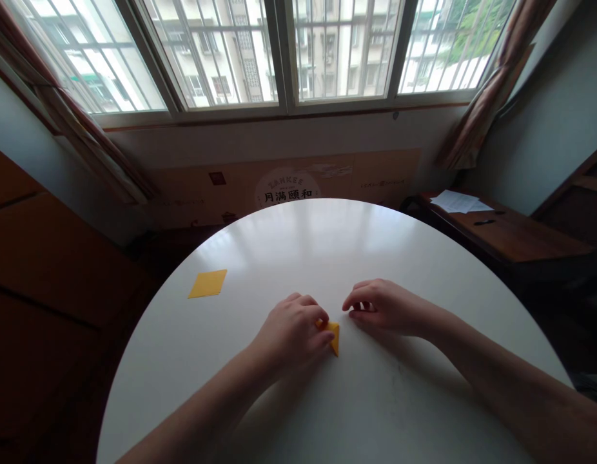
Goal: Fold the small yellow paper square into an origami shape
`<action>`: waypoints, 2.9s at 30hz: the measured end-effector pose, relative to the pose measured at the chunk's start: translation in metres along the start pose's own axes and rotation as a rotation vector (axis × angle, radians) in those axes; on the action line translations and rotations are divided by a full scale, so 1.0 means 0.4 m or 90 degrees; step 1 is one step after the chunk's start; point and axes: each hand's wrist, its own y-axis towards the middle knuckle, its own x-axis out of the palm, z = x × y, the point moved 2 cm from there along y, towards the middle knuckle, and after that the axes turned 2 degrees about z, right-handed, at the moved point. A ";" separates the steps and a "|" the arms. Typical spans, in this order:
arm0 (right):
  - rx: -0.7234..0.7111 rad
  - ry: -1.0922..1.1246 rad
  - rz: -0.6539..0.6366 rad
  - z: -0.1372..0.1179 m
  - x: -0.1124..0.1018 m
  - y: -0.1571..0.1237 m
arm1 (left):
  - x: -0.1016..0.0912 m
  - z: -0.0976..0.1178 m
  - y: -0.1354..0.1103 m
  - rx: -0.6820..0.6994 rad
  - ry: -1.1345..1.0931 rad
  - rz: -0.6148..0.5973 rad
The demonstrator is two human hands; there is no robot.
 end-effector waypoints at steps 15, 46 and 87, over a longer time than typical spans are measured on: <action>-0.013 -0.006 -0.008 -0.016 0.019 0.005 | 0.000 -0.001 0.003 -0.084 0.041 -0.015; 0.150 0.193 0.089 -0.065 0.055 0.011 | -0.024 -0.031 0.009 -0.171 -0.267 0.002; -0.081 0.100 0.263 -0.082 0.036 -0.004 | -0.014 -0.022 0.011 -0.335 -0.706 0.047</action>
